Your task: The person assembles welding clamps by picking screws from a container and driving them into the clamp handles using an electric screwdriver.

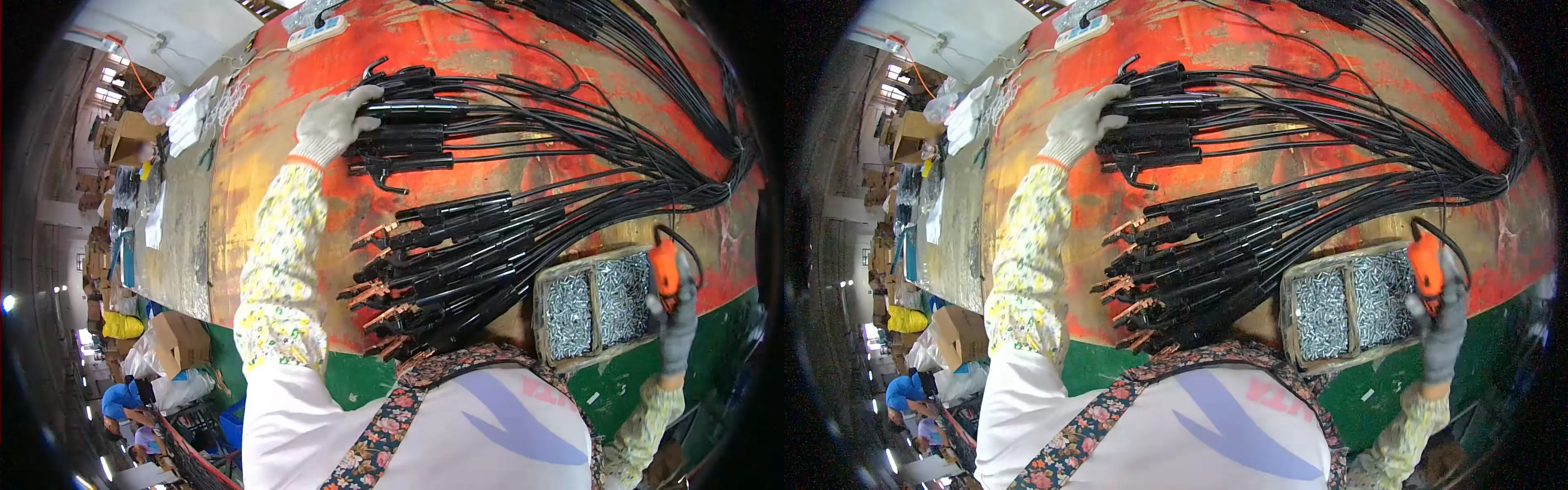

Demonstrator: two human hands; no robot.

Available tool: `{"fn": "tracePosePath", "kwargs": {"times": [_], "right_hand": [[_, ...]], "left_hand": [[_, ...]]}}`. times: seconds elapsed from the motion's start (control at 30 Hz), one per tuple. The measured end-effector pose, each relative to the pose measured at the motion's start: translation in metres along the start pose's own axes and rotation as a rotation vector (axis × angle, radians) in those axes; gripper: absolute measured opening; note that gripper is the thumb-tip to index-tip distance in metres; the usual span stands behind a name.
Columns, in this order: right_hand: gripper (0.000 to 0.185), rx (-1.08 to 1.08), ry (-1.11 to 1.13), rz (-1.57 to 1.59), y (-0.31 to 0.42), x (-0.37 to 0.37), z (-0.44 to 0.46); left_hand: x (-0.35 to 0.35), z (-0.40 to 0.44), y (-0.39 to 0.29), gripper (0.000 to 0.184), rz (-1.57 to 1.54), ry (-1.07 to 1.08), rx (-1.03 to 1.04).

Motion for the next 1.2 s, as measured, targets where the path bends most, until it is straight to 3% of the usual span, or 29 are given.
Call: {"fn": "tracePosePath", "kwargs": {"times": [0.03, 0.13, 0.2, 0.23, 0.3, 0.37, 0.5, 0.57, 0.67, 0.77, 0.8, 0.9, 0.97, 1.03, 1.1, 1.2], "right_hand": [[0.066, -0.121, 0.003, -0.049, -0.002, 0.015, 0.007], [0.065, 0.079, -0.055, 0.126, -0.046, 0.05, 0.009], [0.058, 0.059, 0.018, -0.15, -0.024, 0.055, 0.015], [0.055, 0.049, 0.055, -0.285, -0.014, 0.059, 0.017], [0.045, -0.016, -0.006, -0.252, -0.015, 0.062, 0.011], [0.043, -0.089, -0.011, -0.282, -0.01, 0.052, 0.009], [0.037, -0.069, 0.014, -0.213, -0.015, 0.042, -0.008], [0.033, -0.136, -0.01, -0.194, -0.003, 0.041, -0.008], [0.032, -0.254, -0.073, -0.201, 0.016, 0.044, -0.007], [0.032, -0.291, -0.086, -0.186, 0.038, 0.048, -0.007], [0.031, -0.275, -0.077, -0.176, 0.045, 0.049, -0.007], [0.031, -0.246, -0.089, -0.015, 0.059, 0.054, -0.012], [0.029, -0.143, -0.099, 0.103, 0.069, 0.054, -0.016], [0.031, 0.087, -0.083, 0.475, 0.081, 0.062, -0.015], [0.043, 0.411, 0.037, 1.167, 0.096, 0.084, -0.002], [0.056, 0.669, 0.352, 1.628, 0.146, 0.122, 0.042]], "left_hand": [[0.004, 0.006, 0.001, 0.048, 0.07, 0.038, -0.026], [0.028, 0.001, 0.009, 0.047, 0.095, -0.282, 0.051], [0.013, -0.017, -0.003, 0.041, 0.036, -0.467, 0.1], [0.017, -0.031, -0.01, 0.038, -0.056, -0.34, 0.175], [0.024, -0.063, -0.023, 0.034, -0.248, -0.078, 0.318], [0.028, -0.101, -0.041, 0.027, -0.197, 0.247, 0.379], [0.046, -0.144, -0.048, 0.03, -0.034, 0.285, 0.284], [0.051, -0.15, -0.051, 0.034, 0.077, 0.249, 0.278], [0.034, -0.147, -0.064, 0.04, 0.405, 0.376, 0.251], [0.04, -0.139, -0.051, 0.043, 0.522, 0.267, 0.34], [0.04, -0.132, -0.052, 0.034, 0.553, 0.276, 0.331], [0.047, -0.115, -0.058, 0.02, 0.507, 0.14, 0.472], [0.01, -0.107, -0.067, 0.018, 0.469, 0.163, 0.424], [-0.018, -0.104, -0.065, 0.023, 0.353, 0.081, 0.396], [-0.036, -0.111, -0.05, 0.025, 0.157, -0.098, 0.373], [-0.072, -0.131, -0.056, 0.019, -0.043, -0.093, 0.293]]}}
Point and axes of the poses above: each hand's wrist, its own z-axis towards the middle knuckle, its own x-axis out of the palm, y = z × x, the point moved 2 cm from there along z, towards the middle knuckle, and after that the axes turned 10 degrees about z, right-handed, at the moved point
